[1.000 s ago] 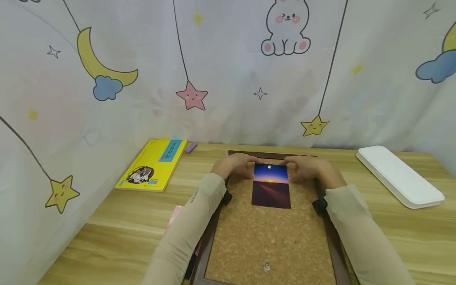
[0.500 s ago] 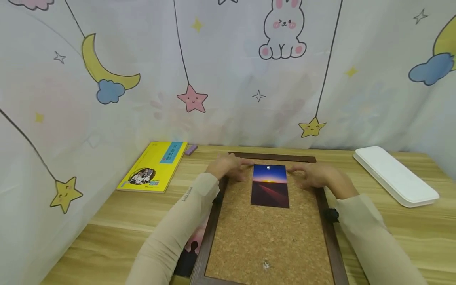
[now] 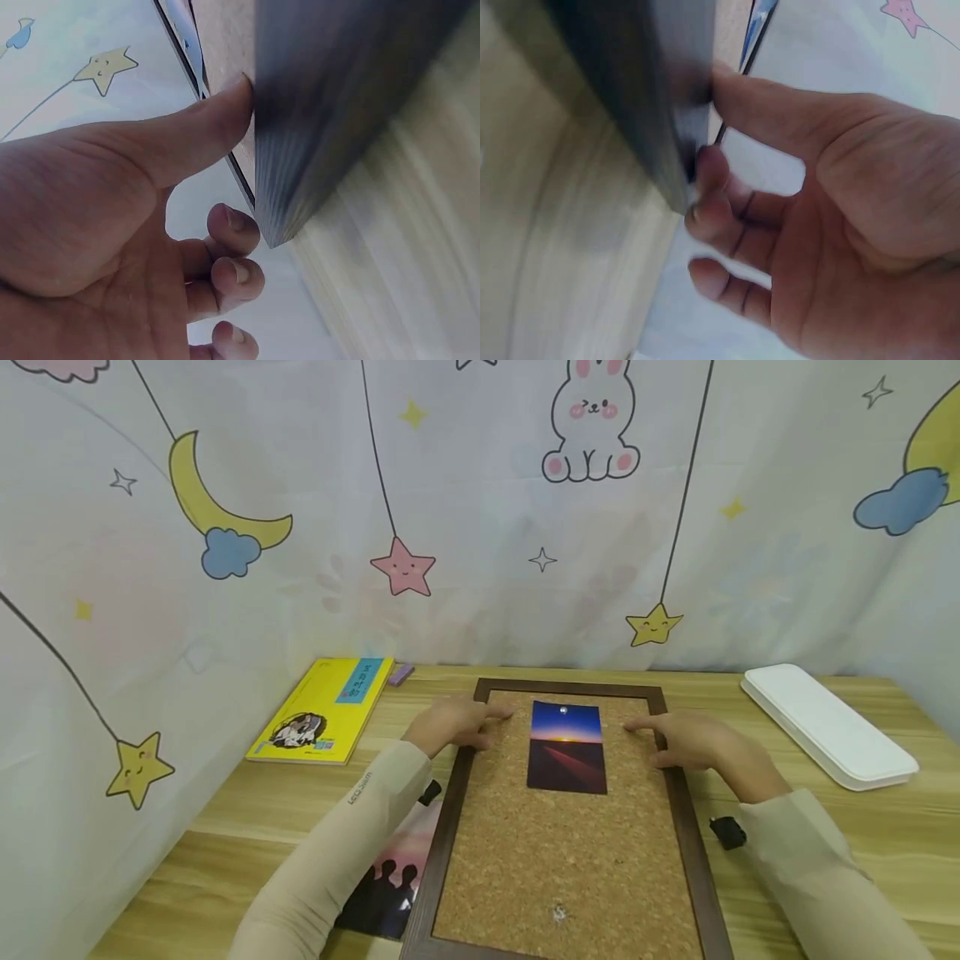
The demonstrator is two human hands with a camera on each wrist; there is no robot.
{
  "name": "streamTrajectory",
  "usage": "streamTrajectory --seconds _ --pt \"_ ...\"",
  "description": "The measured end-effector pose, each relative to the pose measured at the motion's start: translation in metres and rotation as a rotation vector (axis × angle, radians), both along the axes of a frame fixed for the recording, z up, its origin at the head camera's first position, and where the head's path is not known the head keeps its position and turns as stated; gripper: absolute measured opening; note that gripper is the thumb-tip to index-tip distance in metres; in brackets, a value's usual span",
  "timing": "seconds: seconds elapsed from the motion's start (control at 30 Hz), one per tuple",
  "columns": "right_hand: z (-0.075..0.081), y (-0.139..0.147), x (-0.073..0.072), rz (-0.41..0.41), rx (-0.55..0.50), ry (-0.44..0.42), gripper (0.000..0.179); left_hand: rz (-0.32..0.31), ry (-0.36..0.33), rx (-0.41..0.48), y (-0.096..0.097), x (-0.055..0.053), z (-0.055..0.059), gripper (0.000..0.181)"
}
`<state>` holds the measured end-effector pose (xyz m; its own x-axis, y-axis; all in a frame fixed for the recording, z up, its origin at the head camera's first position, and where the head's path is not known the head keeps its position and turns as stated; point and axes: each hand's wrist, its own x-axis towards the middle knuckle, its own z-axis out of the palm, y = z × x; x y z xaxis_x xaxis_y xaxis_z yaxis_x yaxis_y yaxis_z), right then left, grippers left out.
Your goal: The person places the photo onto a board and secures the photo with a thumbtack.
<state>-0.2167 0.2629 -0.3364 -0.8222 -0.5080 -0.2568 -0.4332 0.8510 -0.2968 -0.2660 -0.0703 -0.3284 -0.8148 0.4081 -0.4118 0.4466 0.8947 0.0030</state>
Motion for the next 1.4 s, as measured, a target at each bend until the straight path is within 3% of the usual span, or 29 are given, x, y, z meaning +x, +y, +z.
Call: streamTrajectory --seconds 0.1,0.2,0.37,0.5,0.6,0.7,0.87,1.0,1.13,1.4 --pt "-0.004 0.005 0.004 0.006 -0.06 0.02 0.059 -0.022 0.028 -0.035 -0.002 0.006 0.0 0.067" --pt "-0.007 0.01 0.012 -0.015 -0.11 -0.012 0.063 -0.029 0.049 -0.035 -0.006 0.011 -0.001 0.069" --pt "-0.007 0.016 0.026 -0.01 -0.145 -0.041 0.066 -0.008 0.055 0.06 -0.02 0.021 -0.006 0.07" --pt "-0.006 0.024 0.034 0.032 -0.136 0.029 0.049 0.005 0.069 0.092 -0.035 0.029 -0.009 0.073" --pt "-0.006 0.031 0.036 0.068 -0.145 0.05 0.029 -0.018 0.09 0.078 -0.044 0.035 -0.009 0.075" --pt "-0.005 0.035 0.037 0.096 -0.151 0.023 0.018 -0.038 0.094 0.083 -0.052 0.04 -0.009 0.075" --pt "-0.005 0.041 0.041 0.111 -0.157 -0.085 0.018 -0.05 0.075 0.122 -0.066 0.047 -0.01 0.072" --pt "-0.005 0.044 0.045 0.06 -0.165 -0.205 0.019 -0.077 0.082 0.166 -0.076 0.047 -0.013 0.07" --pt "-0.006 0.047 0.047 0.027 -0.159 -0.258 0.02 -0.092 0.046 0.177 -0.088 0.052 -0.012 0.068" --pt "-0.006 0.048 0.049 -0.006 -0.146 -0.297 0.019 -0.093 -0.13 0.291 -0.117 0.061 -0.008 0.059"
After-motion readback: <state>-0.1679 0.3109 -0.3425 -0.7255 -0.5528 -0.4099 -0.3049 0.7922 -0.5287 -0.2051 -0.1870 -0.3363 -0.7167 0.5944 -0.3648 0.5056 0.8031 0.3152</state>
